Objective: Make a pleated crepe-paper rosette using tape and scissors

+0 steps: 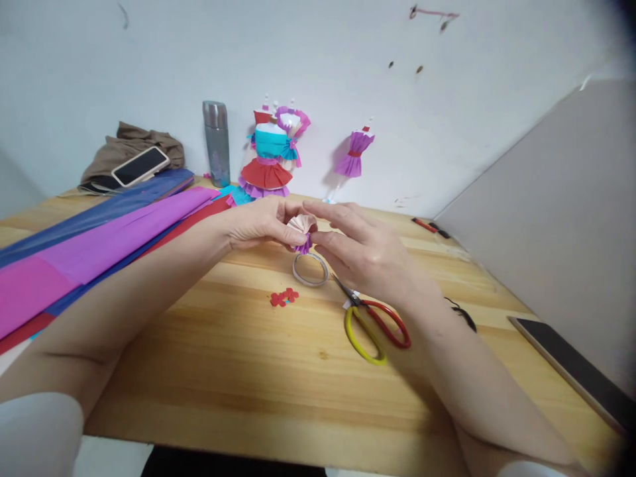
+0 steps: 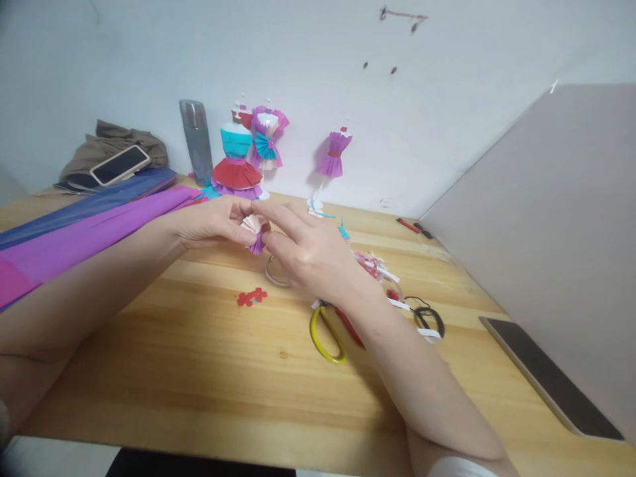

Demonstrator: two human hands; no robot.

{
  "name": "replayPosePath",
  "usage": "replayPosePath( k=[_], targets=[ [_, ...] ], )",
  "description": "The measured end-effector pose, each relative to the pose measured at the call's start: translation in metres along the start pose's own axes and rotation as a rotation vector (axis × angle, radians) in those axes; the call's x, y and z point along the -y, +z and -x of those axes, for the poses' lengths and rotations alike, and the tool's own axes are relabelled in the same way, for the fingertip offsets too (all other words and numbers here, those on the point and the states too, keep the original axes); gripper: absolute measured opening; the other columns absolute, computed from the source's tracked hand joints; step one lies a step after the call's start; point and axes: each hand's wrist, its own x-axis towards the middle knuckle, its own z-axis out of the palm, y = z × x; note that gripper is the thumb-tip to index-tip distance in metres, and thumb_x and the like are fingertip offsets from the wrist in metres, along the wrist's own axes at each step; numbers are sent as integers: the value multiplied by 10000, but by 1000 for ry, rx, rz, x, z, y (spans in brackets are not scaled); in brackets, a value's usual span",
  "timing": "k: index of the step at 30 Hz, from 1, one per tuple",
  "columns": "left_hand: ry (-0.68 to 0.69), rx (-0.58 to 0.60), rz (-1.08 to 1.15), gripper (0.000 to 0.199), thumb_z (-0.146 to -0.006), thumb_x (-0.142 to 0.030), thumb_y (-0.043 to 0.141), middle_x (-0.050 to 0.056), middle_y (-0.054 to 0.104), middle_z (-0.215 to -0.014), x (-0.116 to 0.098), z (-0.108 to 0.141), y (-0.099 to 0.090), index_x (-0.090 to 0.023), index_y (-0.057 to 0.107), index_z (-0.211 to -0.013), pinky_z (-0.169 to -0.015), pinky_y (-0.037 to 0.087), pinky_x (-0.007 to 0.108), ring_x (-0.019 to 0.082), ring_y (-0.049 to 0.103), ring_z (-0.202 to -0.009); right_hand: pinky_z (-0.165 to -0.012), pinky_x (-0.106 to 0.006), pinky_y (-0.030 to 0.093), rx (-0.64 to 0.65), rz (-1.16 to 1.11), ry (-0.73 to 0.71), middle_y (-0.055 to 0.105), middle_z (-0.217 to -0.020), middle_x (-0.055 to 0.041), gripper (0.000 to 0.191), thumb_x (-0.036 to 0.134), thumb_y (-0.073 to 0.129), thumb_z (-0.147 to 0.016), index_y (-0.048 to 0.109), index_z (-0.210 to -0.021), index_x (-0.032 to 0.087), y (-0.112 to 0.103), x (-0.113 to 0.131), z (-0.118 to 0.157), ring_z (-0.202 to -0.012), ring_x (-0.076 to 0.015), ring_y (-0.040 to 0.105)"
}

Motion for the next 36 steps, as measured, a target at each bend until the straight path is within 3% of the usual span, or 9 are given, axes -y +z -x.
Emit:
replayPosePath(
  k=[5, 10, 17, 23, 29, 36],
  targets=[
    [-12, -51, 51, 358, -617, -217, 945, 15, 692, -821, -1, 2, 0, -132, 679, -841, -754, 557, 279, 132, 667, -774, -957, -509, 632, -109, 25, -24, 649, -1457, -99, 223, 118, 571, -977, 687, -1070, 284, 4, -2, 3, -1277, -305, 655],
    [27, -82, 116, 400, -568, -221, 974, 4, 677, -800, 3, 1, -1, -129, 679, -823, -718, 535, 266, 119, 648, -752, -930, -499, 645, -187, -11, 18, 654, -1422, -151, 180, 120, 594, -966, 680, -1052, 252, 8, -1, 3, -1263, -309, 666],
    [28, -78, 138, 407, -565, -235, 973, 2, 677, -788, 4, 0, -1, -132, 676, -823, -715, 534, 278, 123, 651, -737, -922, -492, 651, -154, -148, 131, 658, -1415, -128, 168, 179, 609, -971, 718, -1065, 265, 3, 1, 4, -1131, -272, 730],
    [34, -92, 157, 488, -536, -220, 975, 10, 704, -871, 5, 0, 1, -152, 704, -936, -720, 542, 268, 127, 660, -770, -934, -503, 650, -165, -135, 141, 677, -1397, -109, 178, 179, 629, -954, 719, -1051, 296, 3, -1, 5, -1176, -294, 726],
    [96, -46, 145, 386, -579, -219, 966, 3, 685, -797, 6, 0, 2, -138, 691, -837, -703, 543, 256, 118, 658, -734, -909, -485, 660, -153, -205, 177, 679, -1392, -106, 123, 193, 640, -959, 718, -1004, 277, 1, 3, 3, -1100, -272, 748],
    [76, -32, 162, 425, -544, -236, 994, -8, 678, -773, 7, 0, 2, -139, 662, -792, -675, 534, 232, 102, 643, -695, -927, -474, 653, -134, -271, 225, 681, -1392, -99, 106, 234, 648, -971, 748, -980, 266, 2, 2, 3, -1083, -252, 749]
  ],
)
